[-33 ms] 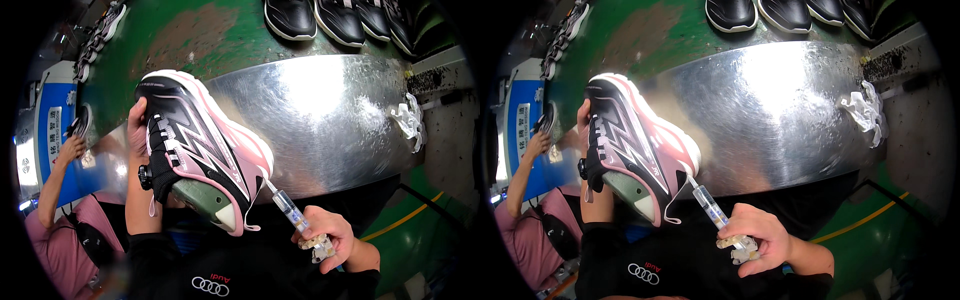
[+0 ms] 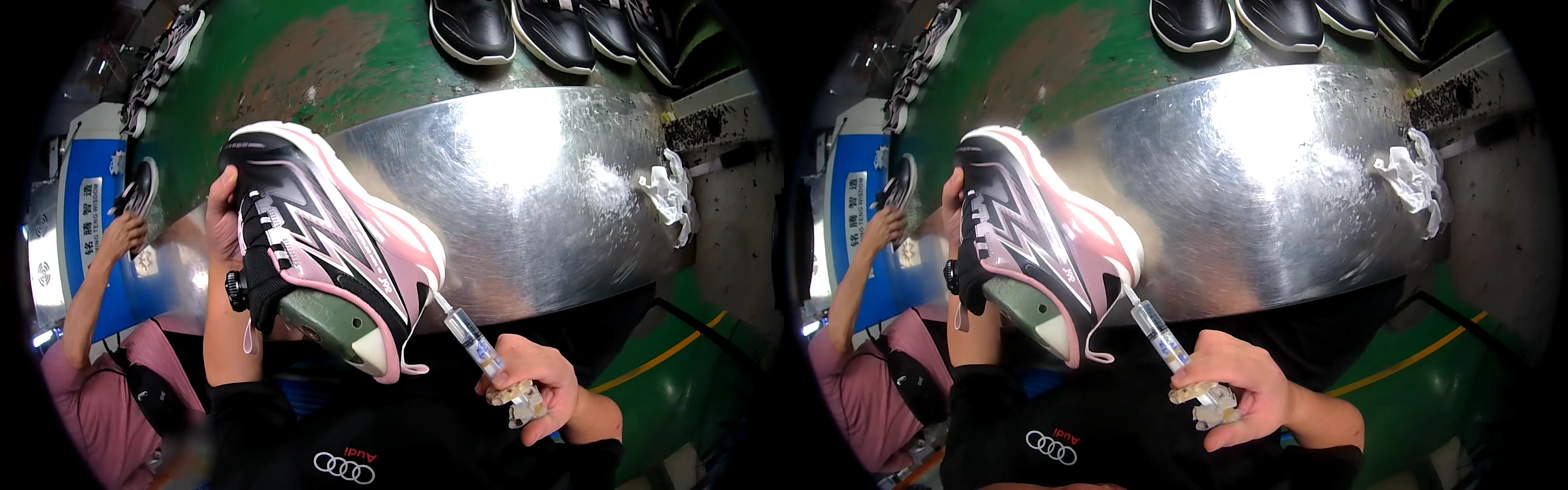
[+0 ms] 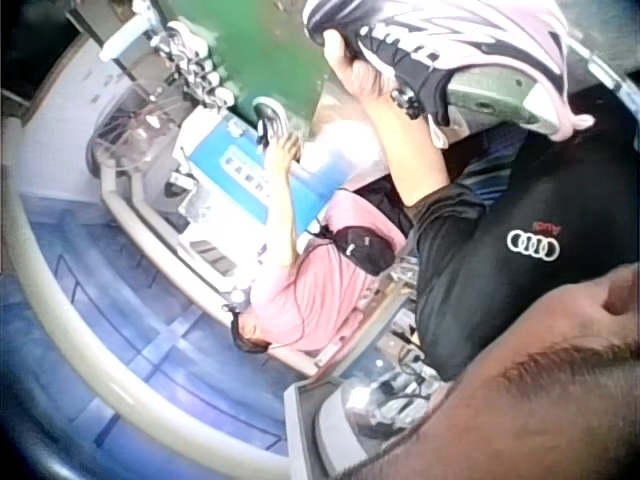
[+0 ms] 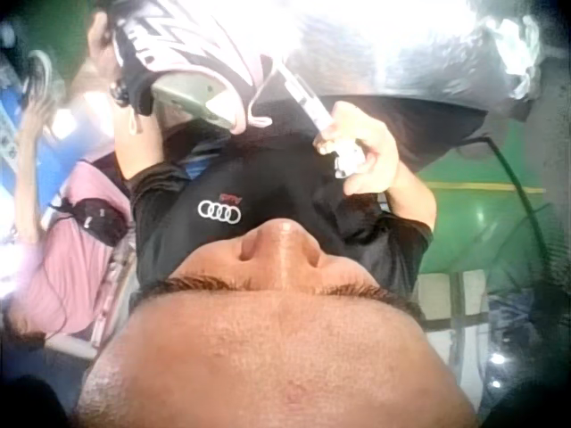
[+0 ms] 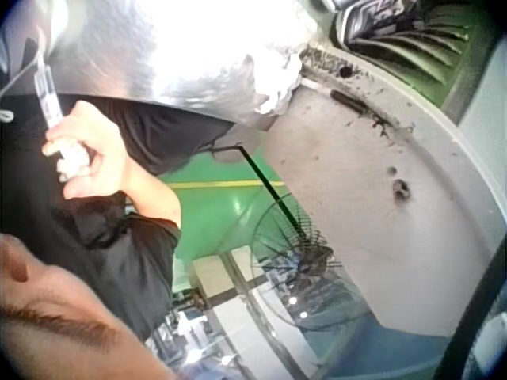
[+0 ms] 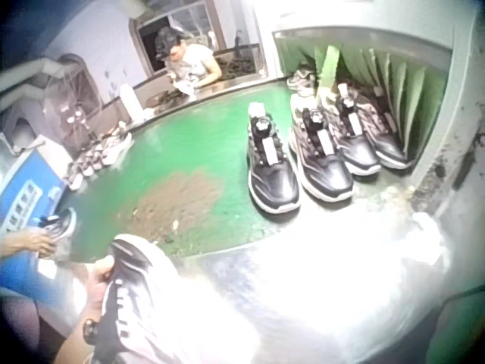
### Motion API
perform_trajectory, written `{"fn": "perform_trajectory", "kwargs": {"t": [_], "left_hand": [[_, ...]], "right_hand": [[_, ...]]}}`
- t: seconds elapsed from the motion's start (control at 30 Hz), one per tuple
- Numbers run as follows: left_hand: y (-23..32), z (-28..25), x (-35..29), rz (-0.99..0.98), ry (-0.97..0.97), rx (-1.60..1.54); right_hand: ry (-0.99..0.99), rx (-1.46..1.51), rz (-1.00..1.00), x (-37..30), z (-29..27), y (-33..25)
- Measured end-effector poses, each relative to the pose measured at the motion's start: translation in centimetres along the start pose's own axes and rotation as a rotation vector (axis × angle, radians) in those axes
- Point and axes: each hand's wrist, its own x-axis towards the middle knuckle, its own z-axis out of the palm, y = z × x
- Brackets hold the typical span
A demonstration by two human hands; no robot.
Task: The person applies glue from a syringe to the edge of a shoe sole and then places the shoe on a conveyor belt.
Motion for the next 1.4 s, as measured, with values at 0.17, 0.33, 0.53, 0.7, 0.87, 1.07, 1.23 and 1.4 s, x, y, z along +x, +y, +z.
{"fn": "perform_trajectory", "kwargs": {"t": [0.17,0.33,0.53,0.7,0.87,1.07,1.23,1.4], "left_hand": [[1.8,-7.0,-2.7,0.15,-0.041,0.411],[2.1,-9.0,-5.8,0.061,0.096,0.597],[0.3,-8.1,-10.6,-0.004,0.257,0.434],[-1.0,-7.5,-13.4,-0.04,0.24,0.338],[-2.5,-5.8,-15.2,-0.102,0.154,0.267],[-4.6,-5.1,-16.9,-0.247,0.023,0.038],[-6.6,-4.6,-17.8,-0.277,-0.086,-0.055],[-8.8,-2.2,-17.7,-0.313,-0.154,-0.187]], "right_hand": [[0.002,-0.02,0.016,0.8,-0.2,0.7],[0.005,-0.065,-0.006,1.7,-0.2,1.4],[0.019,-0.096,-0.041,2.2,0.5,1.7],[0.011,-0.137,-0.035,2.2,1.1,1.7],[0.02,-0.151,-0.033,2.0,1.5,1.5],[0.011,-0.176,-0.024,2.0,1.9,0.7],[-0.047,-0.19,-0.027,2.5,2.3,-0.8],[-0.085,-0.21,0.029,2.8,2.9,-2.3]]}}
